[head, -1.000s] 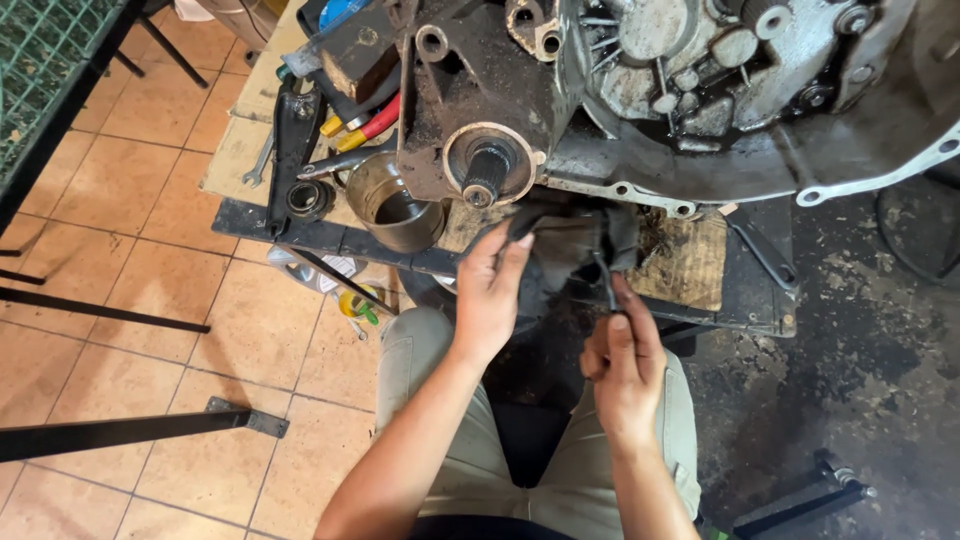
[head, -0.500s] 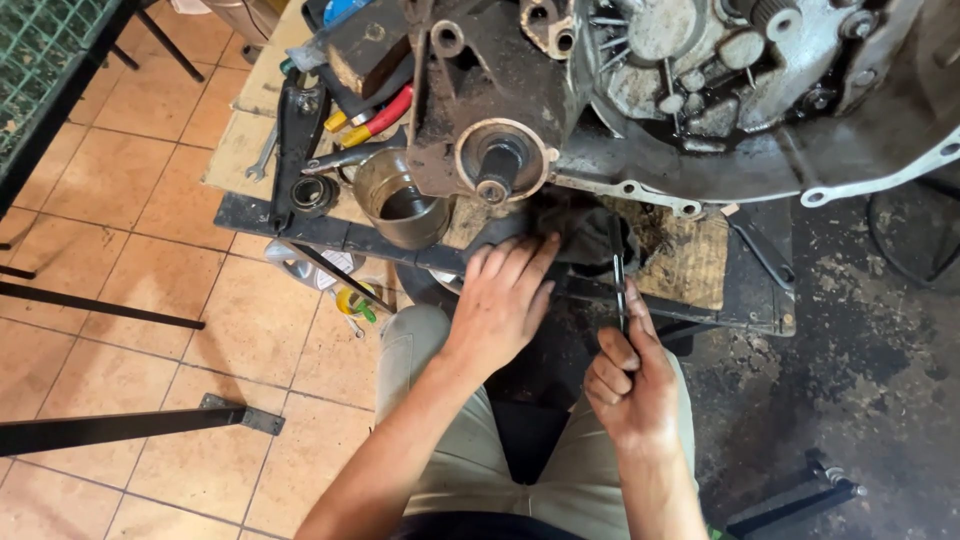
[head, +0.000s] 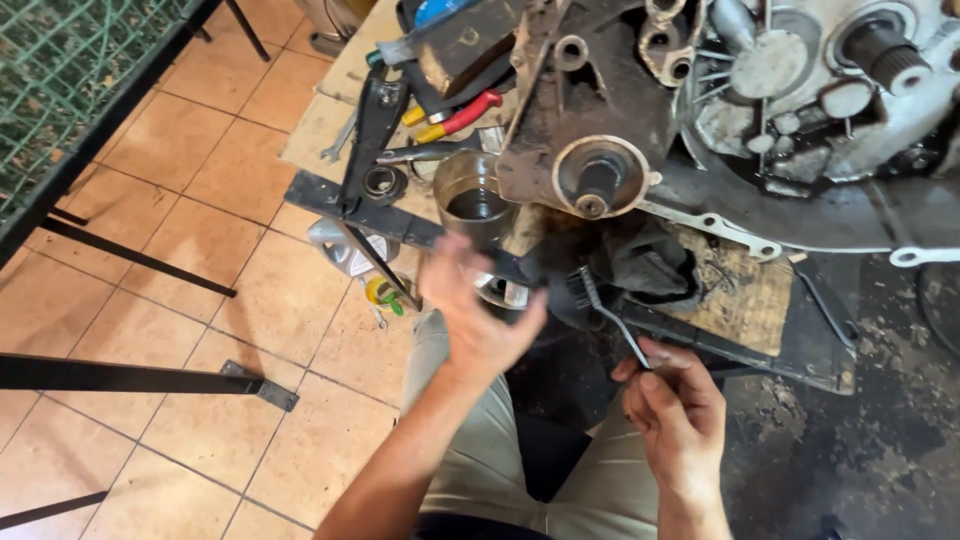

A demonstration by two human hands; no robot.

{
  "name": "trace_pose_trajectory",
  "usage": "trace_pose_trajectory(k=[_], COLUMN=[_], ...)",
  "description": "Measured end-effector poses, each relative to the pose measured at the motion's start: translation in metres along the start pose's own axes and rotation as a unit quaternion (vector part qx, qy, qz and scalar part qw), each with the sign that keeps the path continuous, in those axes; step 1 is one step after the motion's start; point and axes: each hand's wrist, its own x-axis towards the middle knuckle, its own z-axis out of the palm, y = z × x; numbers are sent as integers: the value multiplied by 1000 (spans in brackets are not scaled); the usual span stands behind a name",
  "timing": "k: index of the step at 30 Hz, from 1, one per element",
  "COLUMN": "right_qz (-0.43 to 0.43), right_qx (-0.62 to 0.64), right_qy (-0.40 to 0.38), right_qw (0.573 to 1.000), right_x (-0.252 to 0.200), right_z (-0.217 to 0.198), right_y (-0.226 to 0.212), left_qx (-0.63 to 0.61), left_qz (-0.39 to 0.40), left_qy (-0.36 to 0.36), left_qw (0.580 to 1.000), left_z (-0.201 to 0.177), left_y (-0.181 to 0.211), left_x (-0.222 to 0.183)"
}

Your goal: Cleaning the interior and exterior surfaces of a transmission casing using a brush, scraper, and cloth with cleaning fluid.

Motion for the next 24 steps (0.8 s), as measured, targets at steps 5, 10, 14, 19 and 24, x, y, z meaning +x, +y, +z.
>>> trace_pose_trajectory(k=[5, 10, 14, 19, 24], right_qz=[2, -28, -146, -159, -214], right_qx=[-184, -364, -502, -576, -648], right_qy=[41, 47, -103, -235, -280], right_qw=[982, 930, 846, 767, 675], right_x=[8, 22, 45, 70, 76], right_z=[28, 41, 79, 110, 122], right_y=[-18, -37, -79, -102, -108], left_qx=[-6, -1, 1, 19, 17], left_qz=[-228, -199, -108, -4, 71], left_qy=[-99, -71, -23, -2, -1], left_qw=[969, 977, 994, 1000, 997], left_z=[-21, -26, -36, -42, -51], left_y=[-30, -28, -25, -18, -5], left_x=[60, 60, 34, 17, 12])
